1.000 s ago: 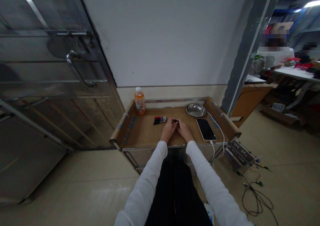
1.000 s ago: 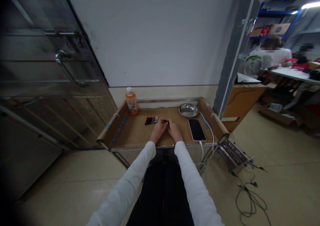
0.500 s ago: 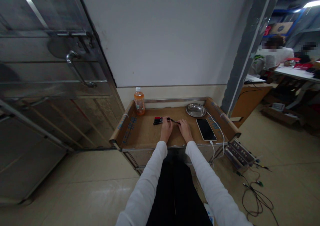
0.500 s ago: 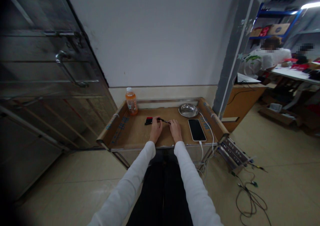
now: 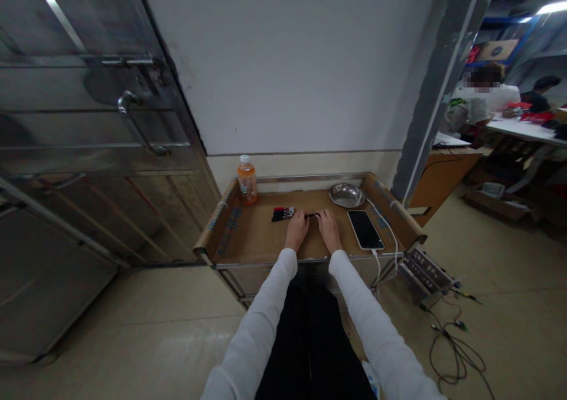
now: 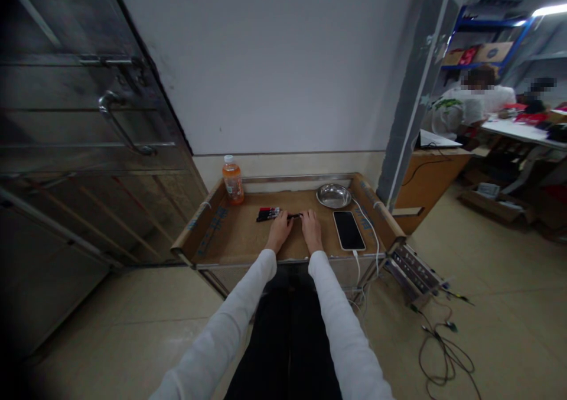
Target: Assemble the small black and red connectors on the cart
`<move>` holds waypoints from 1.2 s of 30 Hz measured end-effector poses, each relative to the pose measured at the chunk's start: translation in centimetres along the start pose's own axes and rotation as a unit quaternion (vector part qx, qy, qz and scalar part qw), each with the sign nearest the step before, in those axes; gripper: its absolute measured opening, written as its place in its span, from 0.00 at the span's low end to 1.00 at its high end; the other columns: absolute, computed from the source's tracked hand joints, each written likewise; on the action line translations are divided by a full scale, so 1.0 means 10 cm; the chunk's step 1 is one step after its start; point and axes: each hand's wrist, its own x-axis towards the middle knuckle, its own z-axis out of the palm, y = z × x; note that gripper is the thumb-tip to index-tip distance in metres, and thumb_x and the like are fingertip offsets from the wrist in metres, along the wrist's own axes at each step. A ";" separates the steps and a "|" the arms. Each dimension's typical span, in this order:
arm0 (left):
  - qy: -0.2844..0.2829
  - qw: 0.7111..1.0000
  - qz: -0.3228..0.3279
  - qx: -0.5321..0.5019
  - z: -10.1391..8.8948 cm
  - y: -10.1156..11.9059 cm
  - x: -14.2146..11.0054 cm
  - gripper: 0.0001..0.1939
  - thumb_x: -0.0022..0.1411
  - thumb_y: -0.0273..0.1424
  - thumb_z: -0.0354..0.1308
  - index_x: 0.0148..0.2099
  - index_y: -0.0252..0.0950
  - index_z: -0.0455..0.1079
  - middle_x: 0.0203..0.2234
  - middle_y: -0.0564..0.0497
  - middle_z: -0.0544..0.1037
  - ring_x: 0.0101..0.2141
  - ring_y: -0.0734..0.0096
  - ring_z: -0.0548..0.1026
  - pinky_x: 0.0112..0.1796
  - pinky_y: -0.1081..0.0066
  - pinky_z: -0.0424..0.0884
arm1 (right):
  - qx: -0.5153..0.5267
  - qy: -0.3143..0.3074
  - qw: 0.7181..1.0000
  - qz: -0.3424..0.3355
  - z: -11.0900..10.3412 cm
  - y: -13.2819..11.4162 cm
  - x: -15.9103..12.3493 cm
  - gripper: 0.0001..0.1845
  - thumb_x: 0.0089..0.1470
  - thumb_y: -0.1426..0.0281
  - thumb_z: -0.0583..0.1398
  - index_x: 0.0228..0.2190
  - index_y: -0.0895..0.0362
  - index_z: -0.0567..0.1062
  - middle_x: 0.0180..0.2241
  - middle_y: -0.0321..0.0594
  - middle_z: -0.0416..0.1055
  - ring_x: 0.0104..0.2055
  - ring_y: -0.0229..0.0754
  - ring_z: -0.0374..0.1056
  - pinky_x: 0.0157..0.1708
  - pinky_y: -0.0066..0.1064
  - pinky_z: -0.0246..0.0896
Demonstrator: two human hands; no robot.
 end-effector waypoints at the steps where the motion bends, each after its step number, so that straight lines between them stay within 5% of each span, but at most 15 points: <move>1: -0.013 1.000 0.012 0.020 0.00 0.00 0.01 0.07 0.64 0.24 0.47 0.43 0.33 0.64 0.39 0.43 0.73 0.44 0.63 0.72 0.46 0.64 0.67 | 0.007 -0.005 1.000 -0.009 0.00 -0.01 0.00 0.14 0.62 0.72 0.48 0.40 0.57 0.73 0.40 0.47 0.69 0.43 0.45 0.63 0.45 0.36 0.58; 7: -0.019 0.996 0.023 0.082 0.03 -0.04 0.03 0.11 0.63 0.20 0.43 0.43 0.33 0.65 0.39 0.43 0.73 0.45 0.62 0.70 0.47 0.62 0.66 | 0.049 -0.042 0.997 -0.048 0.02 -0.03 -0.01 0.13 0.59 0.74 0.51 0.44 0.56 0.71 0.42 0.44 0.69 0.44 0.43 0.64 0.48 0.35 0.59; 12: 0.019 0.996 0.029 0.078 0.05 -0.04 0.01 0.11 0.62 0.20 0.45 0.44 0.33 0.66 0.43 0.41 0.70 0.47 0.60 0.68 0.49 0.59 0.64 | 0.020 -0.062 0.998 -0.027 0.02 -0.01 -0.01 0.12 0.58 0.75 0.53 0.43 0.57 0.71 0.42 0.44 0.68 0.46 0.44 0.63 0.47 0.35 0.59; 19: -0.019 0.997 0.042 0.069 0.04 -0.05 0.00 0.09 0.65 0.27 0.46 0.41 0.35 0.68 0.38 0.45 0.70 0.43 0.62 0.68 0.48 0.60 0.64 | -0.017 -0.065 0.998 -0.019 -0.02 -0.03 -0.01 0.11 0.59 0.73 0.52 0.39 0.57 0.73 0.40 0.44 0.68 0.45 0.43 0.62 0.46 0.33 0.58; 27: 0.002 0.995 -0.005 0.096 0.04 -0.04 0.01 0.08 0.65 0.25 0.47 0.42 0.32 0.66 0.39 0.42 0.72 0.44 0.60 0.69 0.47 0.60 0.65 | -0.048 -0.050 0.997 0.029 -0.08 -0.06 -0.01 0.12 0.60 0.74 0.50 0.39 0.59 0.72 0.39 0.45 0.68 0.43 0.43 0.62 0.44 0.32 0.56; 36: -0.008 0.997 0.021 0.074 0.08 -0.05 0.01 0.06 0.65 0.28 0.49 0.38 0.33 0.66 0.36 0.45 0.72 0.42 0.62 0.70 0.48 0.61 0.65 | -0.085 -0.056 0.994 0.035 -0.12 -0.13 -0.03 0.11 0.56 0.77 0.51 0.36 0.59 0.72 0.39 0.47 0.67 0.43 0.44 0.61 0.45 0.34 0.55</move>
